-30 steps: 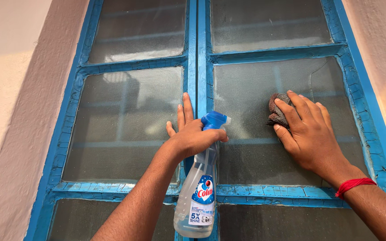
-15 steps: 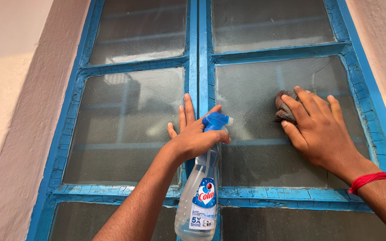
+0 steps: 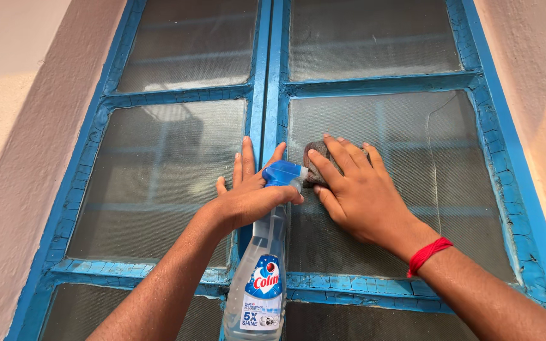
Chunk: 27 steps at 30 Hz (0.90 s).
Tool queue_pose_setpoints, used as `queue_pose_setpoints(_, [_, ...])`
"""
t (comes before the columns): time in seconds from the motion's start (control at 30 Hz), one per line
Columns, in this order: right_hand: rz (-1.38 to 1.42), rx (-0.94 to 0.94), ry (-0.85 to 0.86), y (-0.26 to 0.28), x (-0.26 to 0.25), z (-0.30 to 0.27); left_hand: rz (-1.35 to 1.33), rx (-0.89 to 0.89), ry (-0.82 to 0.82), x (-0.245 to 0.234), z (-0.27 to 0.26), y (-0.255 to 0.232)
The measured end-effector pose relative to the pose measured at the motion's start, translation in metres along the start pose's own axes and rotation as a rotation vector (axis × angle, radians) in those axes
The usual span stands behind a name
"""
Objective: The person cleans a window. They spray a liquid onto the glass from a blue bottle and wipe the panes using a cloth, reaching across different sections of the frame.
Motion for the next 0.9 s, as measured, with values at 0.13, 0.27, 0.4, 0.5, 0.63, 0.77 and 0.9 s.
queue_pose_setpoints(0.13, [-0.080,0.090,0.085,-0.076,-0.006,-0.006,0.021,-0.049,0.014,0.000,-0.005,-0.011])
queue_pose_setpoints(0.27, [-0.201,0.342,0.073,-0.140,-0.010,-0.029,0.006,-0.090,-0.005,-0.008,0.000,-0.023])
queue_pose_setpoints(0.4, [-0.282,0.423,0.043,-0.127,-0.007,-0.063,-0.023,-0.064,0.004,-0.008,0.005,-0.024])
queue_pose_setpoints(0.5, [-0.263,0.390,0.039,-0.099,-0.011,-0.087,-0.047,-0.067,0.025,-0.008,0.007,-0.022])
queue_pose_setpoints(0.63, [-0.130,0.324,0.015,-0.097,-0.025,-0.074,-0.095,-0.054,0.035,-0.011,0.006,-0.022])
queue_pose_setpoints(0.77, [-0.253,0.457,0.002,-0.074,-0.014,-0.029,-0.139,-0.049,0.028,-0.010,0.007,-0.019])
queue_pose_setpoints(0.9, [-0.083,0.247,-0.020,0.026,-0.008,-0.008,-0.156,-0.029,0.028,-0.011,0.008,-0.017])
Point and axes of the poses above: each hand's wrist, its own z-axis towards the middle knuckle, its own x-axis out of the palm, y = z × x, the point moved 4 cm from there along z, towards the middle knuckle, and after that the axes turned 14 degrees about -z, right-handed, at the moved point
